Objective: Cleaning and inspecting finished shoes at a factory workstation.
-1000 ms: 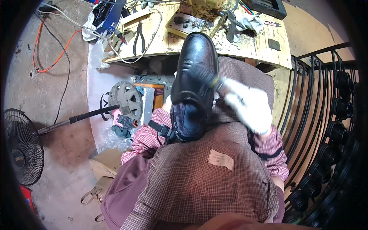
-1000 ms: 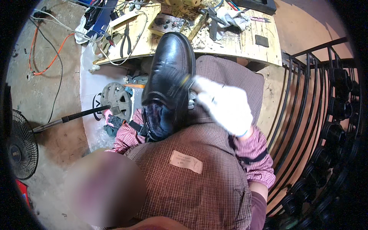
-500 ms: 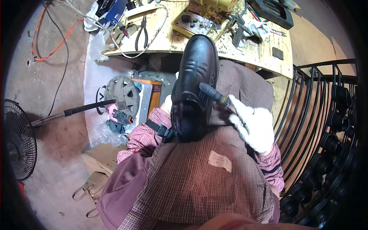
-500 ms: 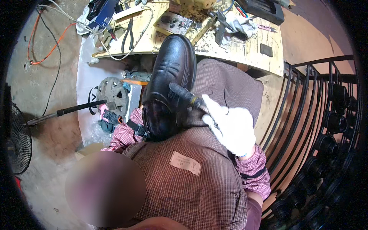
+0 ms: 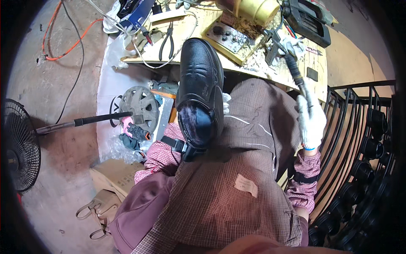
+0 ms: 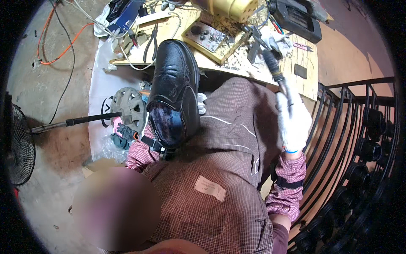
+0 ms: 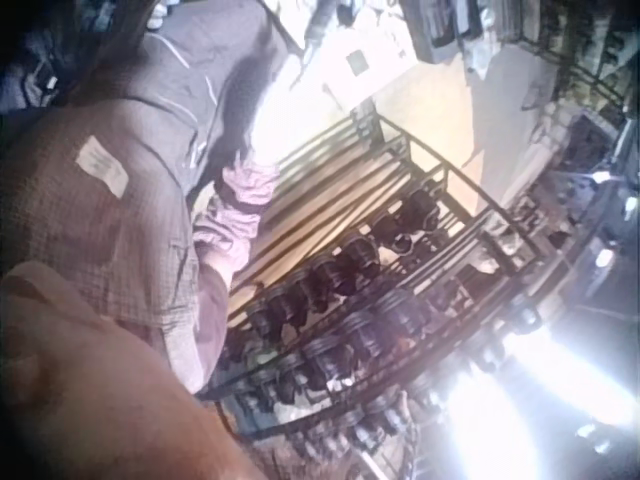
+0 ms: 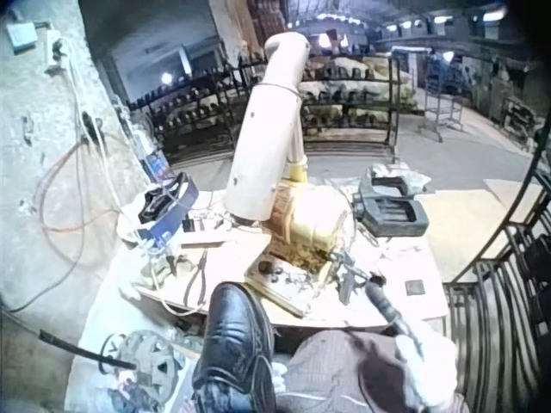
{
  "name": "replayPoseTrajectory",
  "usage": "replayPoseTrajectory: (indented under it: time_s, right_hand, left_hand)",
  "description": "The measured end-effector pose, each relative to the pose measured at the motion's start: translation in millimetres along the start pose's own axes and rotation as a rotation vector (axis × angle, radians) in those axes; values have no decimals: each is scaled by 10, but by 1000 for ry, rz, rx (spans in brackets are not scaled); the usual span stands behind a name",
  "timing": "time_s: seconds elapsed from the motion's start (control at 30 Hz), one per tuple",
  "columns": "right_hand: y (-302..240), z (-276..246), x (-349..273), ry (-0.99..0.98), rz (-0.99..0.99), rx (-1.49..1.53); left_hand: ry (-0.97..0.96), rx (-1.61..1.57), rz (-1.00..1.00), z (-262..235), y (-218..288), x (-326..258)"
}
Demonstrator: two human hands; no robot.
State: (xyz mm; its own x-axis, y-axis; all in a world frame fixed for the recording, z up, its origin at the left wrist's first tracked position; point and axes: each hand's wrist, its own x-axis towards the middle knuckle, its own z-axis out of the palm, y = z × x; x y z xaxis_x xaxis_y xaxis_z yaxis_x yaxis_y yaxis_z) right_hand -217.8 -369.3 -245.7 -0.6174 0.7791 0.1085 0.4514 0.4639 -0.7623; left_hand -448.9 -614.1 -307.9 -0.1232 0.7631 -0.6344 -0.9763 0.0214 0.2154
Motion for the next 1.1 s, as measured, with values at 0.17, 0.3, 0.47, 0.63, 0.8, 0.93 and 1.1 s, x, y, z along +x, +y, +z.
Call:
replayPoseTrajectory:
  time_s: [0.17,0.3,0.47,0.63,0.8,0.93,1.1]
  right_hand:
    - [-23,-2,322,95,331,595]
    - [116,-103,955,122,235,358]
    - [441,-363,1620,69,4,-378]
    - [508,-40,1485,-38,215,-960]
    - [694,153,884,114,-326,-774]
    - [476,78,389,195,-280,-547]
    - [502,-117,-255,148,-223,-624]
  left_hand:
    - [-18,2,55,34,28,30]
    - [-262,-246,-31,-645,-310,303]
    - [-276,-115,25,-279,-144,565]
    - [-59,27,434,275,146,36]
    - [-51,-19,655,346,634,234]
    - [234,105,985,482,1039,456]
    - [552,409,1318,1054,1220,476]
